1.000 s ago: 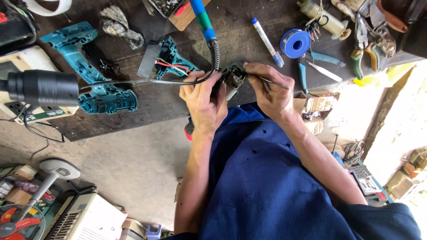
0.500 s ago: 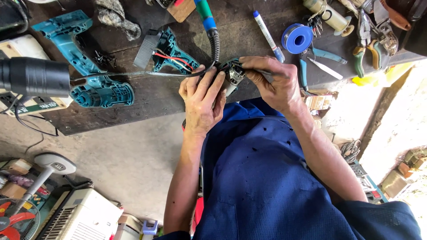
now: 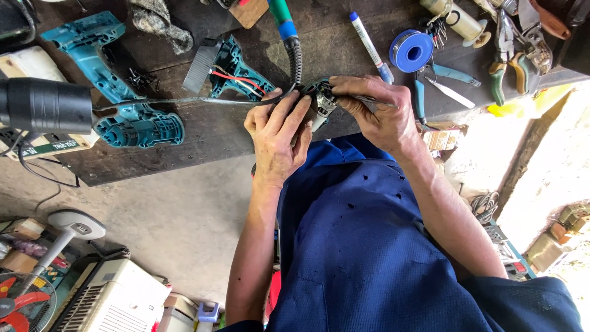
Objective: Disassembling and reassembling the internal motor and wiring components of a cordless power drill on a workbench.
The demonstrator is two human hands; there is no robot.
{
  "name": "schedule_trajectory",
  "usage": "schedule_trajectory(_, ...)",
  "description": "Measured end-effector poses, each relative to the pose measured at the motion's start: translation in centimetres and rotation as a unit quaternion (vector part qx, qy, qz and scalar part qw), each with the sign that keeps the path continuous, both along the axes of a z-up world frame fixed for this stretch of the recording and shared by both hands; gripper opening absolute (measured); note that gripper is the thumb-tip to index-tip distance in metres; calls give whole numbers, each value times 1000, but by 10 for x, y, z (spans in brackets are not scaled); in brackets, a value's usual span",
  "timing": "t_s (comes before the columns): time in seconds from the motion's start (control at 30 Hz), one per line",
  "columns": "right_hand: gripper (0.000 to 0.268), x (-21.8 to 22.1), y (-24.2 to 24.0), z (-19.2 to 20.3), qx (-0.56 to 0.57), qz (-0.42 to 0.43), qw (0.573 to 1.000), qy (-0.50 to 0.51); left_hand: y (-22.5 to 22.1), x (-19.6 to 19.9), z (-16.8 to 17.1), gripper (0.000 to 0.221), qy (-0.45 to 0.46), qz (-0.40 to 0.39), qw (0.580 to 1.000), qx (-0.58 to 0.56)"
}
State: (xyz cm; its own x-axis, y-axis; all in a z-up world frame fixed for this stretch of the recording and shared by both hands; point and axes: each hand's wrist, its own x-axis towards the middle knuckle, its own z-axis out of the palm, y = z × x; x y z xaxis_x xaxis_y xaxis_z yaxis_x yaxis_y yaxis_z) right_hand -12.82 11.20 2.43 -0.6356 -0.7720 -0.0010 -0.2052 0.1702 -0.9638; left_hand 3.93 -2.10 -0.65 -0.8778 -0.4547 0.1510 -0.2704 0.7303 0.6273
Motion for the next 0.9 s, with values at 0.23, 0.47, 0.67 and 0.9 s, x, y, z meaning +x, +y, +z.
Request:
schedule_trajectory(0.23, 11, 1, -3, -2, 3, 1, 1000, 19, -1, -1, 2, 31, -9, 0, 1000, -1)
schedule_trajectory(0.47, 10, 17, -7, -6, 39, -83, 995, 32, 1, -4, 3, 33, -24, 3, 999, -42)
schedule_trajectory(0.67, 7, 20, -14, -1, 32, -133, 990, 33, 0, -12, 13, 35, -43, 0, 998, -36)
schedule_trajectory(0.9, 7, 18, -12, -3, 40, -118, 992, 19, 11, -18, 12, 54, -106, -18, 984, -139)
